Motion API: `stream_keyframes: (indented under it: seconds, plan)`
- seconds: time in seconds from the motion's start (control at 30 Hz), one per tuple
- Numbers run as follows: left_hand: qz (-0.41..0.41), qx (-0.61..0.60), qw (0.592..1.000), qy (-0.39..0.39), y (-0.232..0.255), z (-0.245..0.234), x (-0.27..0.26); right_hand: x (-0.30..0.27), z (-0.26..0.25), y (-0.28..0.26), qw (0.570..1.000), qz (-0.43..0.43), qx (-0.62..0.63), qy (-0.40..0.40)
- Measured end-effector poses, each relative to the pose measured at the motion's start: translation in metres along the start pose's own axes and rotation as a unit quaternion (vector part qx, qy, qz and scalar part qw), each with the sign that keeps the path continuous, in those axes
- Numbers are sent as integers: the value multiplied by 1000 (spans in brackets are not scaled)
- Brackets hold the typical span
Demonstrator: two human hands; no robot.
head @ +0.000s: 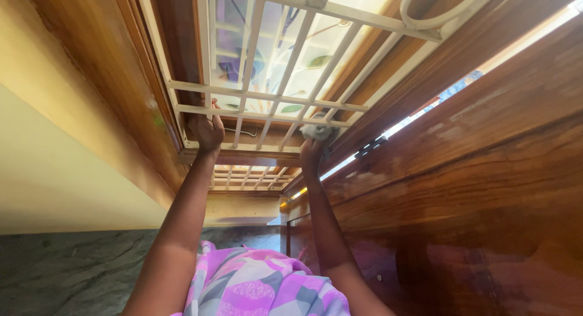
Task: The person wipes a decorative metal window grille with a cloth. They move the cloth across the grille bars and decorative elements, cleaning the surface from multiple angles.
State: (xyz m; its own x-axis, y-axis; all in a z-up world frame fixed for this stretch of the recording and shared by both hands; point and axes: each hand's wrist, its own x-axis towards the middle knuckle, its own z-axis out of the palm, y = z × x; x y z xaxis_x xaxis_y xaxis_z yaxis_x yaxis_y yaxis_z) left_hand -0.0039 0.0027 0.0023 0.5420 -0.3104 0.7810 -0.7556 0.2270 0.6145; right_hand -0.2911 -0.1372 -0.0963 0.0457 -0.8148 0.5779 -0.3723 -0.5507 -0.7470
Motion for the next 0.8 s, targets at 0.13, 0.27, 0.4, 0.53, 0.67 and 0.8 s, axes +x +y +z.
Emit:
stream_keyframes:
  seconds: [0.13, 0.27, 0.4, 0.53, 0.67, 0.8]
  plan:
    - [-40, -15, 999, -12, 0, 1, 0, -40, -3, -20, 998, -62, -9, -7]
    - [-27, -20, 999, 2, 0, 1, -2, -57, -22, -47, 994, 5, 105, 36]
    - [3, 3, 1000, 20, 1, 3, 0, -56, -2, -65, 988, -81, 128, -28]
    - [-42, -13, 999, -4, 1, 1, -2, -3, 26, -56, 995, 17, 34, -95]
    - [-42, -6, 999, -1, -1, 3, -3, -30, 55, -34, 994, 60, 34, -82]
    - [-19, -24, 999, 18, -4, 6, -4, -56, 56, -23, 994, -89, -28, -59]
